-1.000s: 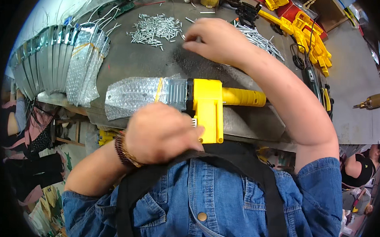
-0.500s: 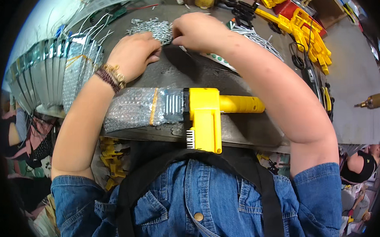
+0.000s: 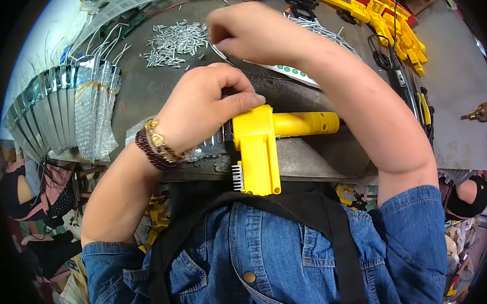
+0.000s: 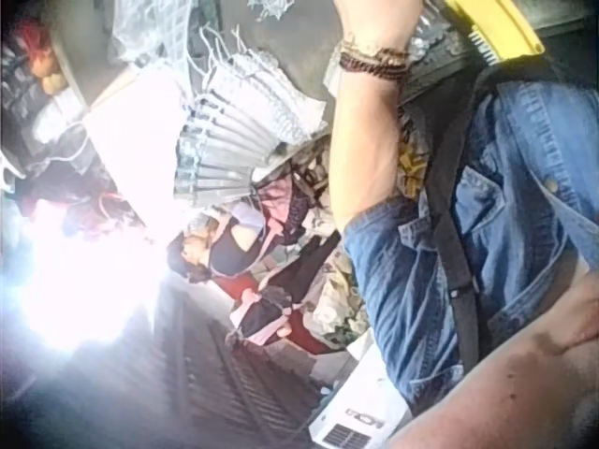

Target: Assembling a handheld electronic device by inserting a circuit board into a yellow plastic housing and soldering wires.

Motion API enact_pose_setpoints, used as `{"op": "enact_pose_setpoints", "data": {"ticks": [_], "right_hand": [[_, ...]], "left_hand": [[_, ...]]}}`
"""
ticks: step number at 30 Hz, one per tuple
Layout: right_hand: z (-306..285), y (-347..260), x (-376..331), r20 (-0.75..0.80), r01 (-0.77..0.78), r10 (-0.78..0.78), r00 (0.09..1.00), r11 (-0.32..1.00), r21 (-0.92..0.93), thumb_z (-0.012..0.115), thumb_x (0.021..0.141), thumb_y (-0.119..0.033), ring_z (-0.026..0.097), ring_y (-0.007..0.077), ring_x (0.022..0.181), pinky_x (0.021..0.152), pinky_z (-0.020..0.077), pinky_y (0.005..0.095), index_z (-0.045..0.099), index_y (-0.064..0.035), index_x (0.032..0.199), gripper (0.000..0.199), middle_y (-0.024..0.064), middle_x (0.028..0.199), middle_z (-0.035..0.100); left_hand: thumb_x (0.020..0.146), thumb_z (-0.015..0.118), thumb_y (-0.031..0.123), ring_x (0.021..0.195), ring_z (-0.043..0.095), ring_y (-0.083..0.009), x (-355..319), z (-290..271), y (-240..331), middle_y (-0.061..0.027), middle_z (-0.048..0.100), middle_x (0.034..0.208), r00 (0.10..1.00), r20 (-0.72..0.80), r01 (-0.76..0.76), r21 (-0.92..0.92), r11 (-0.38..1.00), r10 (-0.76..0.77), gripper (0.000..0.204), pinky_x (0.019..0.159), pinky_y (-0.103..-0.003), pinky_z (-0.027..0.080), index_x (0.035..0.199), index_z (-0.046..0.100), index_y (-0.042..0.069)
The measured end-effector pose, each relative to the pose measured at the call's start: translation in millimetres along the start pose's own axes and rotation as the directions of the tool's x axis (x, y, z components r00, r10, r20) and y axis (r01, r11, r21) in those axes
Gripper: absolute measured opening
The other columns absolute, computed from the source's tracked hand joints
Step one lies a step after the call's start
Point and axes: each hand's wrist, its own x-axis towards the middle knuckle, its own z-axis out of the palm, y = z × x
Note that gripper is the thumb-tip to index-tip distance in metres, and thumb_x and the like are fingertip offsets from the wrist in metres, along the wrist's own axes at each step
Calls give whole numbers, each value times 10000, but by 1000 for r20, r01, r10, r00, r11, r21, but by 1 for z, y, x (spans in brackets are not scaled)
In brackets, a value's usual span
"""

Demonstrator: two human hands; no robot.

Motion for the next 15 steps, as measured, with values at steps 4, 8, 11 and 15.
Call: {"op": "enact_pose_setpoints", "data": {"ticks": [4, 8, 11, 15], "right_hand": [[-50, -15, -93, -109, -70, 84, 990, 989, 128, 656, 837, -79, 671, 266, 856, 761, 522, 349, 706, -34, 938, 122, 112, 888, 701], [-51, -32, -171, -134, -164, 185, 974, 975, 152, 714, 788, -45, 659, 239, 814, 728, 526, 341, 710, -67, 917, 131, 61, 873, 692], [-32, -31, -192, -245, -80, 77, 966, 997, -1, 715, 751, -46, 661, 230, 819, 713, 534, 339, 705, -85, 900, 155, 35, 878, 694], [-22, -27, -193, -314, 121, -212, 925, 951, -285, 682, 715, -84, 664, 201, 848, 703, 540, 316, 699, -94, 882, 169, 16, 919, 699]], "left_hand": [[835, 730, 130, 739, 604, -178, 3, 8, -5, -66, 631, 777, 990, -37, -128, 168, 977, 136, 136, 694, -301, 480, 841, 679, 5], [823, 728, 122, 736, 606, -216, 5, 9, -3, -93, 627, 777, 979, -28, -186, 286, 940, 202, 144, 689, -319, 479, 810, 662, -5], [821, 721, 111, 740, 622, -240, 3, 11, 7, -108, 645, 791, 977, 5, -198, 378, 904, 212, 132, 692, -328, 490, 803, 670, -9], [846, 699, 118, 769, 656, -274, -3, 16, 12, -141, 675, 830, 984, -31, -147, 417, 897, 176, 138, 710, -345, 510, 825, 695, -19]]}}
